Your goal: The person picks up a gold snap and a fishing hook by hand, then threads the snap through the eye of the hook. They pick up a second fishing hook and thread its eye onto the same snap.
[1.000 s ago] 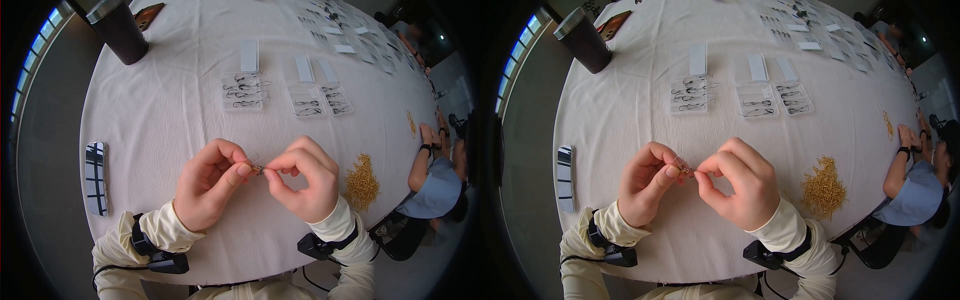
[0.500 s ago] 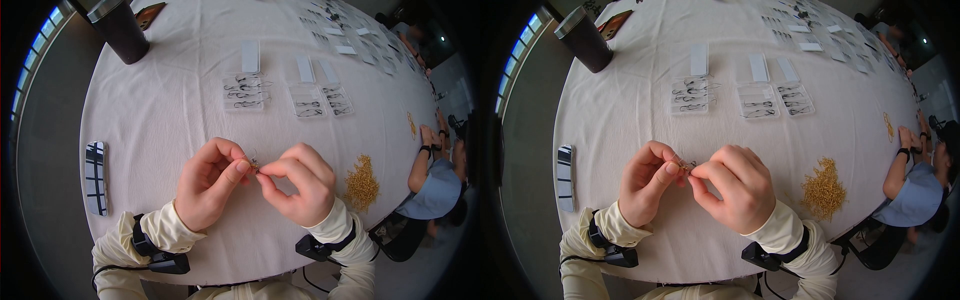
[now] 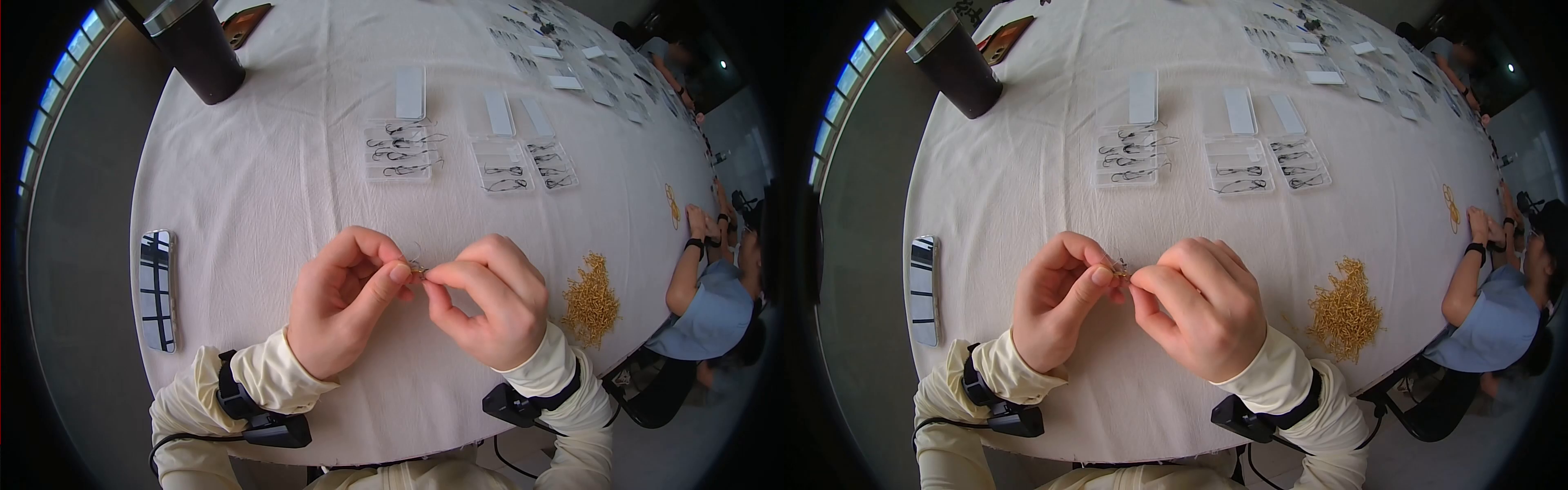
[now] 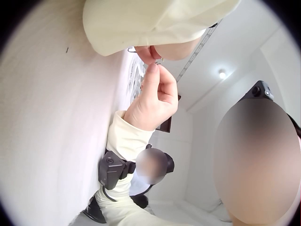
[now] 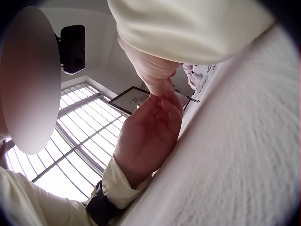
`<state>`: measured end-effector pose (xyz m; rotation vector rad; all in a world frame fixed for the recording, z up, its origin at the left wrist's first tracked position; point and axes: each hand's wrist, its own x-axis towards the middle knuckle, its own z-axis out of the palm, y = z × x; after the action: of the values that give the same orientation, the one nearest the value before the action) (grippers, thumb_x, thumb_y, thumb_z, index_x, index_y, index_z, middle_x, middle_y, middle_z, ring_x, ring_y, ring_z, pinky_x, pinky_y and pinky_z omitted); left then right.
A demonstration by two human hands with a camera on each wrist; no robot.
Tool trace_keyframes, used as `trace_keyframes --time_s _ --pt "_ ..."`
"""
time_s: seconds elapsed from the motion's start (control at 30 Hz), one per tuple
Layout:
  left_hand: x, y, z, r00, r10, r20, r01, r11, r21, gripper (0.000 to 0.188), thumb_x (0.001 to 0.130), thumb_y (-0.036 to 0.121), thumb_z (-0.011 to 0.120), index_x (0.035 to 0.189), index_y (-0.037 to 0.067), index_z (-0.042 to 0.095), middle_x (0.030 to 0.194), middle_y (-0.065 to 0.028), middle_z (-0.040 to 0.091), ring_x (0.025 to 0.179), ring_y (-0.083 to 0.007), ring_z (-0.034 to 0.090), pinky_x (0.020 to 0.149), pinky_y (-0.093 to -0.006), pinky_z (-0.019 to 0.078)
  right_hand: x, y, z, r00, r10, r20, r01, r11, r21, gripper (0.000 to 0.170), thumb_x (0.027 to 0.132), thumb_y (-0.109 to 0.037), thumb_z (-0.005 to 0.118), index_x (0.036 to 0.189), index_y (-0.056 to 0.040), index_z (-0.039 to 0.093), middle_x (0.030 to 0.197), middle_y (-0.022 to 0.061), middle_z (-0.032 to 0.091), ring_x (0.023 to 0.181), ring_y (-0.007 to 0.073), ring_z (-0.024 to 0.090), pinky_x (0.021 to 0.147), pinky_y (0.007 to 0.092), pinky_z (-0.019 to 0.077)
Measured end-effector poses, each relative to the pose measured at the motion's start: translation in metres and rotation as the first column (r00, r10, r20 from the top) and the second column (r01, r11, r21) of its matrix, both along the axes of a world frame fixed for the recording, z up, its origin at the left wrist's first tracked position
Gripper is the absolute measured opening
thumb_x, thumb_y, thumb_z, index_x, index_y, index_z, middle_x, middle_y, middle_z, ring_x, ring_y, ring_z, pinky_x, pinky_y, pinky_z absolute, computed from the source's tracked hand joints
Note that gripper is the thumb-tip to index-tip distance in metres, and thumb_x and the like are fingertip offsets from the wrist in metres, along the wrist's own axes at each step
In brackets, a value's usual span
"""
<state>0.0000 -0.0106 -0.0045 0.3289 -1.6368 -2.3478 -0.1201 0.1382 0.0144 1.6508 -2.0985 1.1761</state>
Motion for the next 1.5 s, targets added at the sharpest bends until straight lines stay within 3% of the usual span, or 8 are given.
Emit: trace_keyframes --time_s 0.53,0.97,1.27,1.33,1.37,1.4,1.47,1.5 --pt "0.002 0.004 0.004 0.999 0.028 0.029 -0.026 0.998 -0.055 0.010 0.096 0.000 0.062 0.104 -0.002 0.057 0.096 -0.0036 0.063 0.091 -0.0090 0.061 0.083 -0.0235 0.0501 -0.006 -0.001 0.001 0.890 0.068 -0.451 -0.072 0.997 0.006 0.014 0.070 -0.003 0.071 0.082 0.0008 0.065 0.071 0.0017 0.046 0.058 0.0141 0.047 0.052 0.0282 0.0336" --pt "0.001 0.005 0.003 0.998 0.060 0.024 -0.054 0.981 -0.186 0.008 0.095 0.002 0.063 0.100 0.000 0.058 0.092 -0.0023 0.064 0.085 -0.0069 0.060 0.076 -0.0218 0.0494 -0.005 0.000 0.006 0.862 0.119 -0.492 -0.092 0.993 0.079 0.015 0.070 -0.003 0.070 0.082 0.0035 0.066 0.072 0.0026 0.046 0.061 0.0144 0.047 0.053 0.0274 0.0353" --pt "0.000 0.002 0.005 0.998 0.050 0.043 -0.046 0.995 -0.083 0.010 0.094 0.003 0.064 0.100 0.000 0.057 0.092 -0.0034 0.064 0.083 -0.0079 0.061 0.075 -0.0225 0.0503 -0.006 0.000 0.006 0.882 0.139 -0.451 -0.134 0.990 0.043 0.017 0.069 -0.001 0.073 0.085 0.0030 0.067 0.074 0.0039 0.050 0.061 0.0156 0.050 0.052 0.0274 0.0373" --pt "0.000 0.001 0.004 0.998 0.055 0.042 -0.051 0.996 -0.080 0.009 0.094 0.003 0.064 0.099 0.000 0.057 0.092 -0.0043 0.065 0.083 -0.0088 0.062 0.076 -0.0232 0.0507 -0.006 0.000 0.008 0.995 0.048 -0.088 -0.058 0.991 -0.119 0.017 0.071 0.001 0.076 0.085 -0.0004 0.068 0.076 0.0049 0.054 0.059 0.0176 0.050 0.051 0.0261 0.0384" --pt "0.001 0.001 0.004 0.997 0.059 0.044 -0.056 0.996 -0.074 0.009 0.094 0.003 0.064 0.099 0.000 0.056 0.093 -0.0052 0.065 0.083 -0.0096 0.062 0.076 -0.0238 0.0511 -0.008 0.009 0.010 0.997 -0.016 0.081 0.020 0.999 -0.047 0.015 0.074 -0.001 0.079 0.086 -0.0032 0.070 0.077 0.0044 0.057 0.060 0.0154 0.051 0.052 0.0248 0.0399" --pt "0.001 0.000 0.003 0.997 0.063 0.043 -0.060 0.995 -0.075 0.009 0.094 0.003 0.064 0.099 0.000 0.056 0.093 -0.0052 0.065 0.083 -0.0096 0.062 0.076 -0.0238 0.0511 -0.009 0.013 0.011 0.997 -0.012 0.080 0.016 0.999 -0.047 0.015 0.074 -0.001 0.079 0.086 -0.0032 0.070 0.077 0.0044 0.057 0.060 0.0154 0.051 0.052 0.0248 0.0399" --pt "0.000 0.000 0.002 0.997 0.072 0.018 -0.070 0.994 -0.079 0.009 0.095 0.003 0.063 0.100 0.000 0.056 0.094 -0.0066 0.066 0.083 -0.0108 0.063 0.077 -0.0250 0.0519 -0.011 0.018 0.012 0.835 -0.090 0.542 0.037 0.993 0.108 0.011 0.079 0.000 0.076 0.087 -0.0038 0.070 0.079 0.0021 0.059 0.062 0.0098 0.053 0.054 0.0230 0.0412" --pt "0.000 0.000 0.003 0.997 0.072 0.017 -0.071 0.994 -0.078 0.009 0.095 0.003 0.063 0.100 0.000 0.056 0.094 -0.0066 0.066 0.083 -0.0108 0.063 0.077 -0.0250 0.0519 -0.009 0.018 0.011 0.836 -0.090 0.541 0.036 0.993 0.109 0.011 0.079 0.000 0.076 0.087 -0.0038 0.070 0.079 0.0021 0.059 0.062 0.0098 0.053 0.054 0.0230 0.0412"
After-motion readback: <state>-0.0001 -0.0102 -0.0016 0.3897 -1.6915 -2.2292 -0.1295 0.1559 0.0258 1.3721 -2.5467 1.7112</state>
